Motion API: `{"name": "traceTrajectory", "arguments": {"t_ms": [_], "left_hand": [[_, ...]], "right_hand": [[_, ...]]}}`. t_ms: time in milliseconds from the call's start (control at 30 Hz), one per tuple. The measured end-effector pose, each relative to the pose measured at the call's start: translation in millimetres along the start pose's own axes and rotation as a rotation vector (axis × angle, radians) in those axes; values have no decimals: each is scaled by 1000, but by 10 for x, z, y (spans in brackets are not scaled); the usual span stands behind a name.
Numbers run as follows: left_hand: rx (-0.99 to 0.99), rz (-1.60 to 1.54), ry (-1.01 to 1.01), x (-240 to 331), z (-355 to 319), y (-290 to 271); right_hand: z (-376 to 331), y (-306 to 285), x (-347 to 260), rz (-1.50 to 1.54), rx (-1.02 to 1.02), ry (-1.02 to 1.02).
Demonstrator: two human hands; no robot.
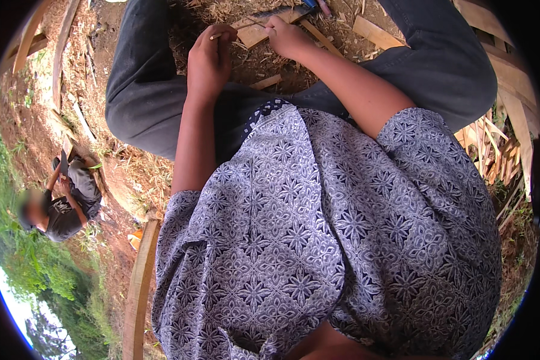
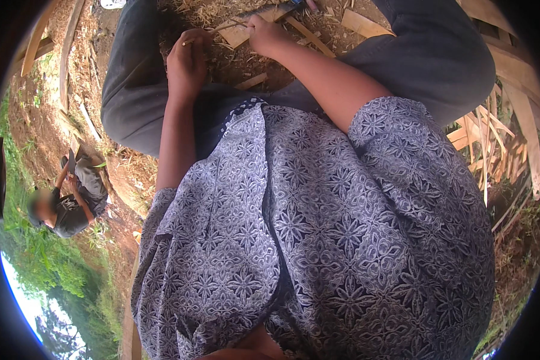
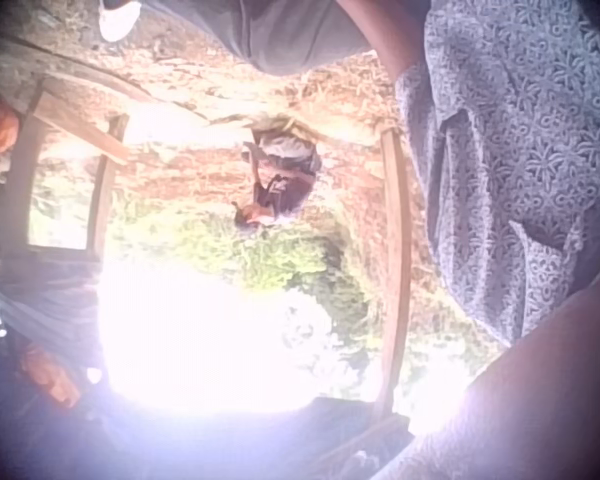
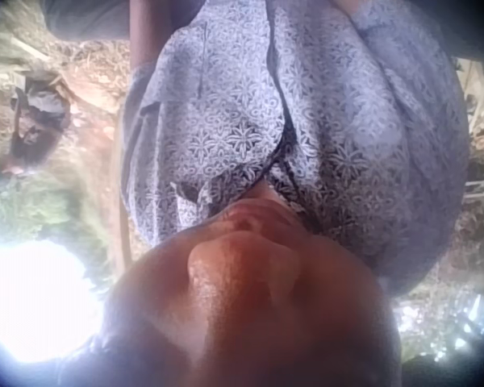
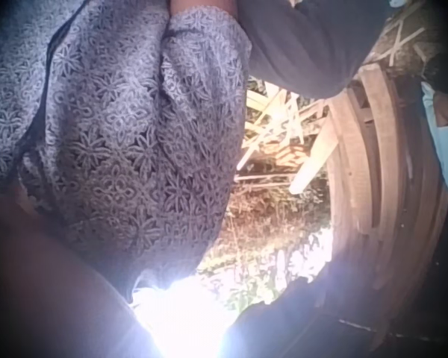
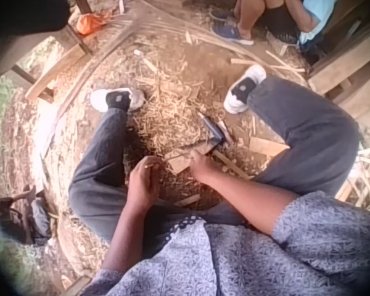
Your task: The person sits on the ground and uses a knife to shave and shape a thin wooden stick. They repeatedly rotate the stick and scrape it against a small wooden block to refine its edges and surface.
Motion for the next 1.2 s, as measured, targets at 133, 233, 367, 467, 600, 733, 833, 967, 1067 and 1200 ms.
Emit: {"name": "traceTrajectory", "arguments": {"t_ms": [133, 233, 367, 467, 600, 733, 833, 967, 1067, 1200], "left_hand": [[6, -5, 38, 14, 12, 1], [-2, -16, 43, -12, -6, -7], [-5, 11, 48, -1, -5, 18], [-3, 14, 61, -5, 4, -2], [-19, -12, 34, 9, -3, -11], [13, -37, 9, 8, -4, 6], [-7, 13, 61, 18, 4, -17], [-5, 4, 24, -7, -9, -9], [22, 22, 3, -59, -1, 30], [45, 21, 49, -87, 4, 16]], "right_hand": [[171, 73, 245, 8, 54, 42], [97, 54, 124, 80, 81, 51], [-29, -53, -141, 94, -11, 15], [0, -43, -116, 63, 5, -43], [26, -19, -95, 2, 55, -83], [30, 21, -55, 0, 60, -29], [170, 50, 135, 31, 46, 46], [161, 51, 109, 163, 61, 16], [45, -48, -174, 204, 27, -37], [30, 25, -173, 152, 102, -128]]}}
Point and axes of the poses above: each hand's wrist, its own z-axis towards the middle knuckle, its own y-axis out of the palm, x = y × z, the point moved 1 cm from there along z, towards the middle knuckle, and after that the axes turned 13 degrees about -x, right-handed, at the moved point
